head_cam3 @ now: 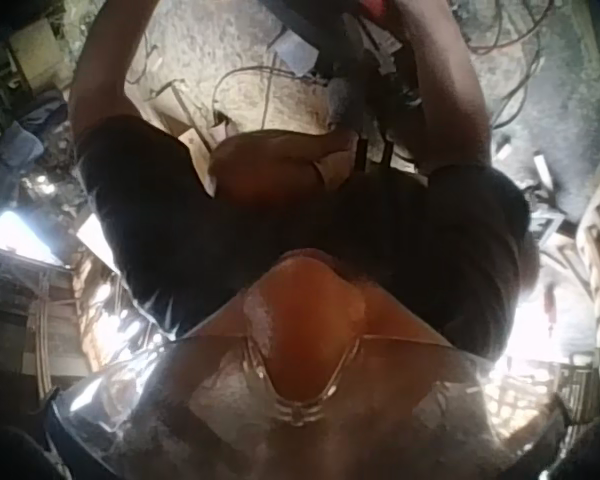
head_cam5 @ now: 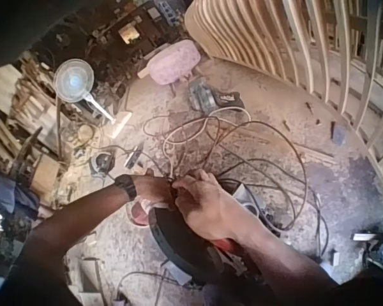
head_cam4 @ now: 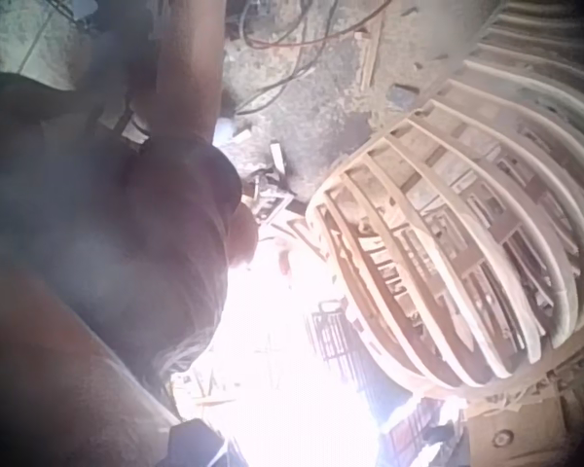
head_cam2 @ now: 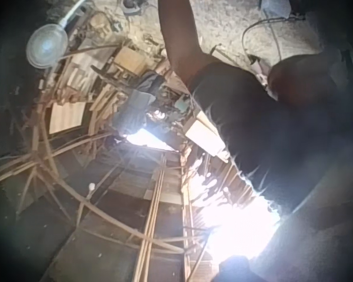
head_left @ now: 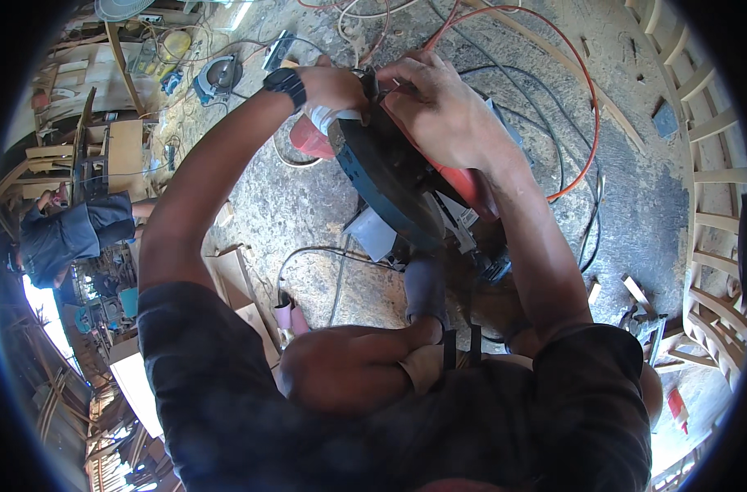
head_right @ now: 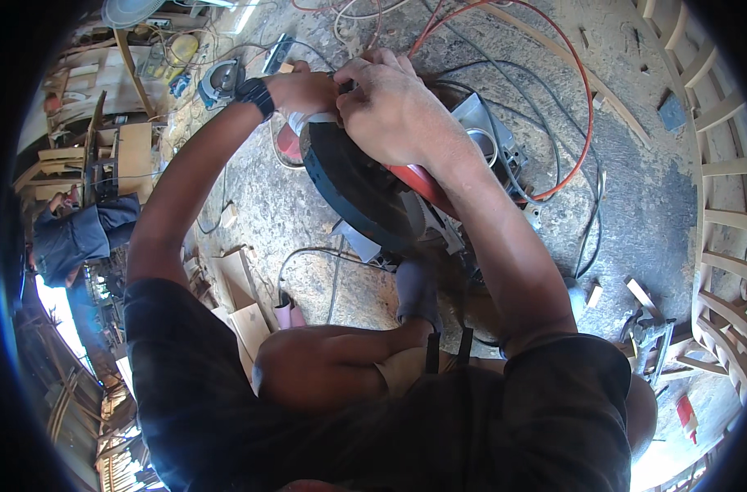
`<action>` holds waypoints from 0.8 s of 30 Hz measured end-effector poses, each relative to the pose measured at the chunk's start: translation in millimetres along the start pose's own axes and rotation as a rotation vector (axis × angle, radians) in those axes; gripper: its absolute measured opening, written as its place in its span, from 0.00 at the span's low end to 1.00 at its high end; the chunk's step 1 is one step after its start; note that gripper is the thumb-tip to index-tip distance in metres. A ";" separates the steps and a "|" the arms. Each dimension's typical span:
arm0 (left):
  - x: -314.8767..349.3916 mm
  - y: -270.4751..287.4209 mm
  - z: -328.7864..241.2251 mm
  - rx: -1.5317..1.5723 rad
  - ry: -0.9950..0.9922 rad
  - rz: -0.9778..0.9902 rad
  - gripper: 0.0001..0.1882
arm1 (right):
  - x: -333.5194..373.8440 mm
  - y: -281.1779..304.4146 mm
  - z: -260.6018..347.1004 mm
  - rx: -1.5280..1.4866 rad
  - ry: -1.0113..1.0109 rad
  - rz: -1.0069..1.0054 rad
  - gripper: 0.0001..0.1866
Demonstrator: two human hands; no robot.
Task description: The person applies multiple strips of white tape to the guard of a miter saw by hand, tearing each piece from a roll and smoothing it onto the surface.
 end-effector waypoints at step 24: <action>-26.7 19.2 37.6 0.070 0.289 -0.170 0.21 | -0.8 -2.5 4.0 -0.072 -0.001 -0.007 0.18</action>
Point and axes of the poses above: each hand's wrist, its own x-axis away from the middle knuckle, its own y-axis out of the back of the hand, z = x × y, the point moved 9 cm from there along -x, towards the middle knuckle, and after that the axes turned 7 degrees about -z, right-handed, at the moved point
